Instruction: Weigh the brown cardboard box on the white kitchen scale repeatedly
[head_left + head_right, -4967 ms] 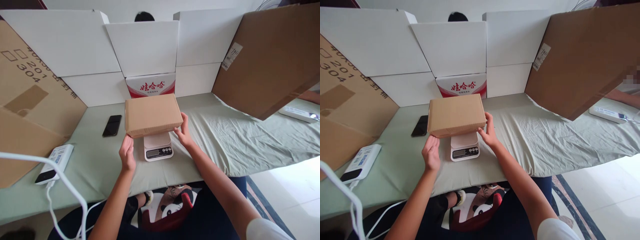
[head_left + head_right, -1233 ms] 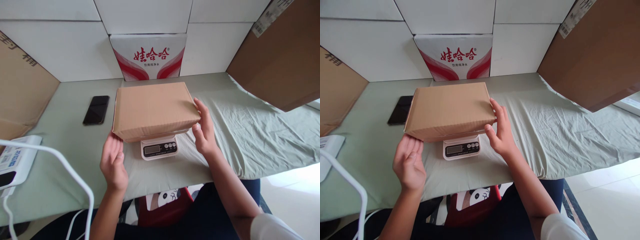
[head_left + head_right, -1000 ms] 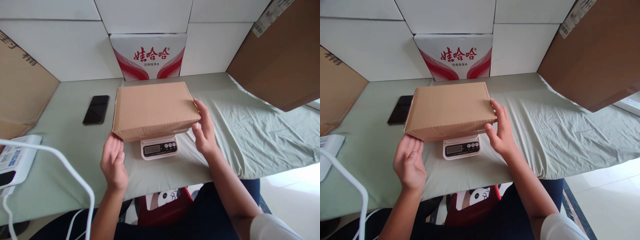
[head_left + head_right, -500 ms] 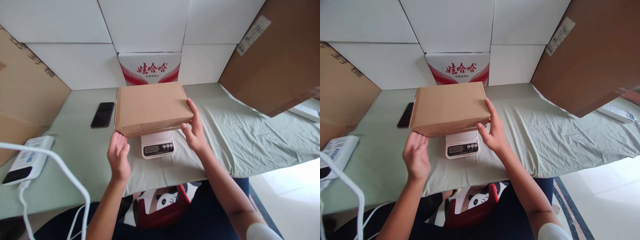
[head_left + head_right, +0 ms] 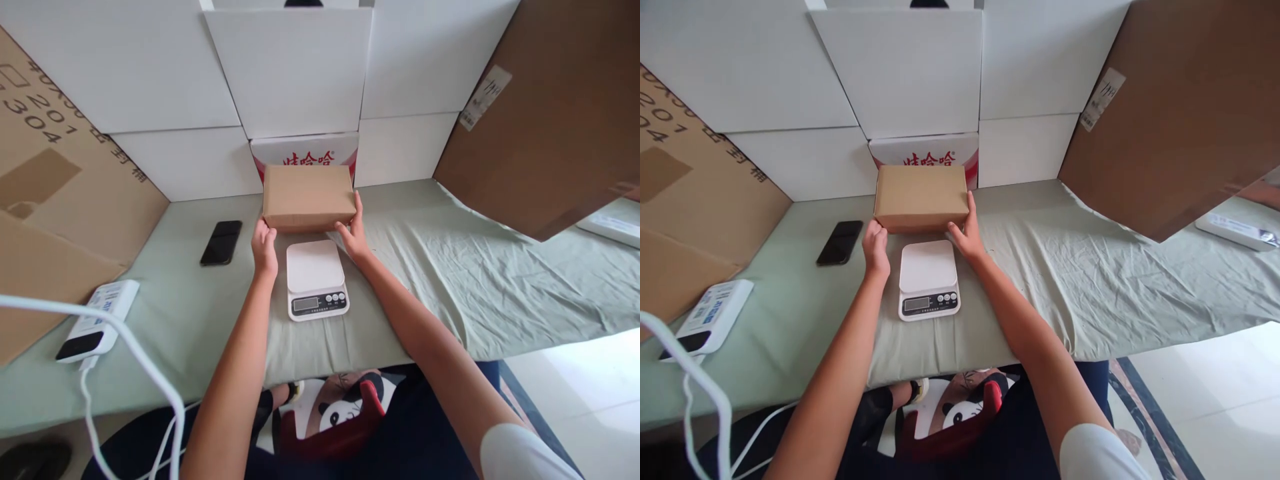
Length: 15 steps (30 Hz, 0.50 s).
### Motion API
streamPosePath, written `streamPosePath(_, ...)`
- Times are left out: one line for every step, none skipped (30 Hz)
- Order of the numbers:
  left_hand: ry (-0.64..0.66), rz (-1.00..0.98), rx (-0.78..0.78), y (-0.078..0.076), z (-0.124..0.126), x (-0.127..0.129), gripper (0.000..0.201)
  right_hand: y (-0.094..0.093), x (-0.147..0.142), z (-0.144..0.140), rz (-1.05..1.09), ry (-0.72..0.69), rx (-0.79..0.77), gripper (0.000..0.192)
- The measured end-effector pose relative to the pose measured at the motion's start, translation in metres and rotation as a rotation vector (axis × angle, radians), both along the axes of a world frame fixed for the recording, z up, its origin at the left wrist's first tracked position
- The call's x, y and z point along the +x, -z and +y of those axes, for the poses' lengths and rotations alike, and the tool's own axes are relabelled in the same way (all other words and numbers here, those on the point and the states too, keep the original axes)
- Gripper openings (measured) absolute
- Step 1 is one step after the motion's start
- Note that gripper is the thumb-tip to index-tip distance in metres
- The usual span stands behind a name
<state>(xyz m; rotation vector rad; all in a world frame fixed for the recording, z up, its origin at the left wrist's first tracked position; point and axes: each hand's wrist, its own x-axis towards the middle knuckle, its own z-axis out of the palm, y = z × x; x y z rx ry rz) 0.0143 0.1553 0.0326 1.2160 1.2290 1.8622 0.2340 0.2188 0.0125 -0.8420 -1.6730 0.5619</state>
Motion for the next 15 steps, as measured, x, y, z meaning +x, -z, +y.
streamPosePath(-0.001, -0.013, 0.015, 0.006, 0.0, 0.0, 0.039, 0.004, 0.001, 0.001, 0.006, -0.009, -0.009, 0.104)
streamPosePath(-0.003, -0.022, 0.015, 0.01, 0.001, -0.001, 0.037, 0.007, 0.001, 0.003, 0.007, -0.015, -0.018, 0.104)
streamPosePath(-0.003, -0.029, 0.004, 0.014, 0.001, -0.003, 0.036, 0.008, 0.001, 0.004, 0.007, -0.015, -0.032, 0.103)
streamPosePath(-0.004, -0.031, -0.013, 0.017, 0.002, -0.004, 0.035, 0.008, 0.002, 0.005, 0.005, -0.011, -0.05, 0.103)
streamPosePath(-0.004, -0.029, -0.03, 0.019, 0.002, -0.005, 0.034, 0.008, 0.002, 0.005, 0.002, -0.008, -0.071, 0.103)
streamPosePath(-0.002, -0.023, -0.043, 0.021, 0.003, -0.007, 0.034, 0.007, 0.002, 0.006, 0.002, -0.007, -0.09, 0.103)
streamPosePath(0.001, -0.016, -0.049, 0.023, 0.004, -0.008, 0.034, 0.007, 0.002, 0.007, 0.004, -0.009, -0.105, 0.104)
streamPosePath(0.0, -0.009, -0.049, 0.024, 0.004, -0.009, 0.033, 0.006, 0.002, 0.007, 0.011, -0.012, -0.115, 0.105)
streamPosePath(-0.003, -0.002, -0.045, 0.025, 0.005, -0.009, 0.032, 0.005, 0.002, 0.007, 0.017, -0.017, -0.123, 0.107)
streamPosePath(-0.007, 0.003, -0.042, 0.026, 0.006, -0.009, 0.032, 0.005, 0.002, 0.006, 0.021, -0.021, -0.131, 0.108)
streamPosePath(-0.014, 0.007, -0.042, 0.027, 0.006, -0.01, 0.033, 0.004, 0.002, 0.006, 0.021, -0.025, -0.14, 0.109)
streamPosePath(-0.018, 0.012, -0.044, 0.028, 0.006, -0.01, 0.034, 0.004, 0.002, 0.006, 0.017, -0.027, -0.15, 0.109)
streamPosePath(-0.017, 0.02, -0.048, 0.028, 0.007, -0.01, 0.035, 0.004, 0.002, 0.006, 0.013, -0.028, -0.159, 0.108)
streamPosePath(-0.012, 0.029, -0.051, 0.029, 0.007, -0.011, 0.037, 0.004, 0.002, 0.005, 0.008, -0.03, -0.165, 0.107)
streamPosePath(-0.008, 0.032, -0.048, 0.03, 0.008, -0.013, 0.039, 0.005, 0.002, 0.005, 0.007, -0.031, -0.169, 0.107)
